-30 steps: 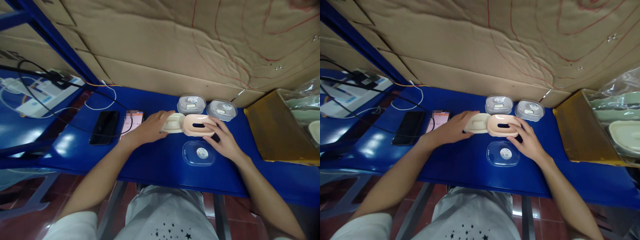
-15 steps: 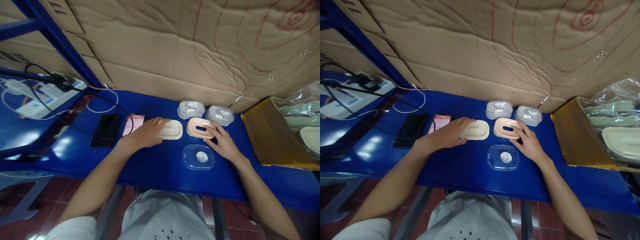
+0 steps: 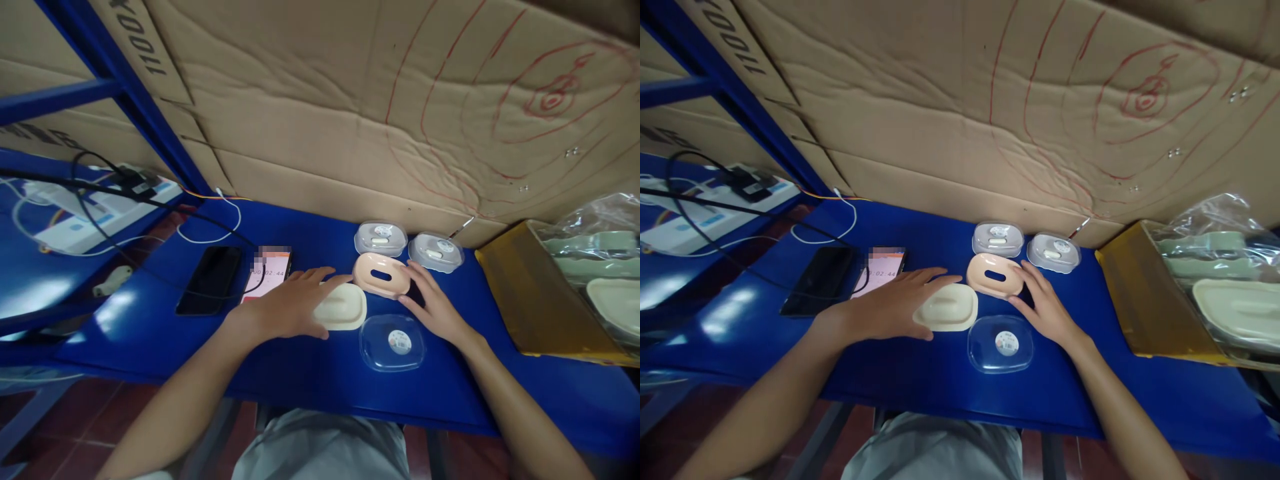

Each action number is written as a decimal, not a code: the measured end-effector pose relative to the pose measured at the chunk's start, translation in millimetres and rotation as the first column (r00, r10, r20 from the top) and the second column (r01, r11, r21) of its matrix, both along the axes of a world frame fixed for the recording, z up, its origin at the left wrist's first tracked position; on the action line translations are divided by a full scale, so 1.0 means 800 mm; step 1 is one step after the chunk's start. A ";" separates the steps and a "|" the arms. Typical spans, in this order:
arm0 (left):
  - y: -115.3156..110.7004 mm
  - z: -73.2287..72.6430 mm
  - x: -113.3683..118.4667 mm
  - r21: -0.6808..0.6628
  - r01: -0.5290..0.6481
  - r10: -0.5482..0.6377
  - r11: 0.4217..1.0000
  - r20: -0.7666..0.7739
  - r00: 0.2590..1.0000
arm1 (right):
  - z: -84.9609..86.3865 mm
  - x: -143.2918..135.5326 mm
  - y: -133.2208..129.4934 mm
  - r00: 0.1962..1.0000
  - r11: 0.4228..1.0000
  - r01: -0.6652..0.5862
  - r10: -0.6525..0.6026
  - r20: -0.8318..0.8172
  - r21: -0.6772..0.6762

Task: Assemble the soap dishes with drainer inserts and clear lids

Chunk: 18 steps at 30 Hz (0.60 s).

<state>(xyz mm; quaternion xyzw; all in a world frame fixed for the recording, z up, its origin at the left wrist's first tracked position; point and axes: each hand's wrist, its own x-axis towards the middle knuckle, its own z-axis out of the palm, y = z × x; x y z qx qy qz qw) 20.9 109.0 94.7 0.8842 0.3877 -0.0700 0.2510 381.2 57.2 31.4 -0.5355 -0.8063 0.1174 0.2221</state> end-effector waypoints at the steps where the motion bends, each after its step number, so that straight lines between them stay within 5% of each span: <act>1: -0.001 -0.002 0.001 -0.007 0.011 -0.011 1.000 0.024 1.000 | 0.003 0.002 0.006 1.000 1.000 0.004 -0.004 0.007 0.030; 5: -0.005 -0.010 0.012 0.034 0.070 -0.075 0.997 0.158 0.985 | 0.032 0.003 0.061 0.995 0.994 -0.045 0.037 0.089 0.098; 12: 0.001 -0.025 0.033 0.214 0.099 -0.163 0.972 0.307 0.937 | 0.070 -0.020 0.206 0.962 0.967 -0.197 0.222 0.159 -0.159; 18: 0.006 -0.036 0.039 0.357 -0.050 -0.091 0.933 0.366 0.926 | 0.060 -0.038 0.222 0.978 0.975 -0.185 0.194 0.071 -0.122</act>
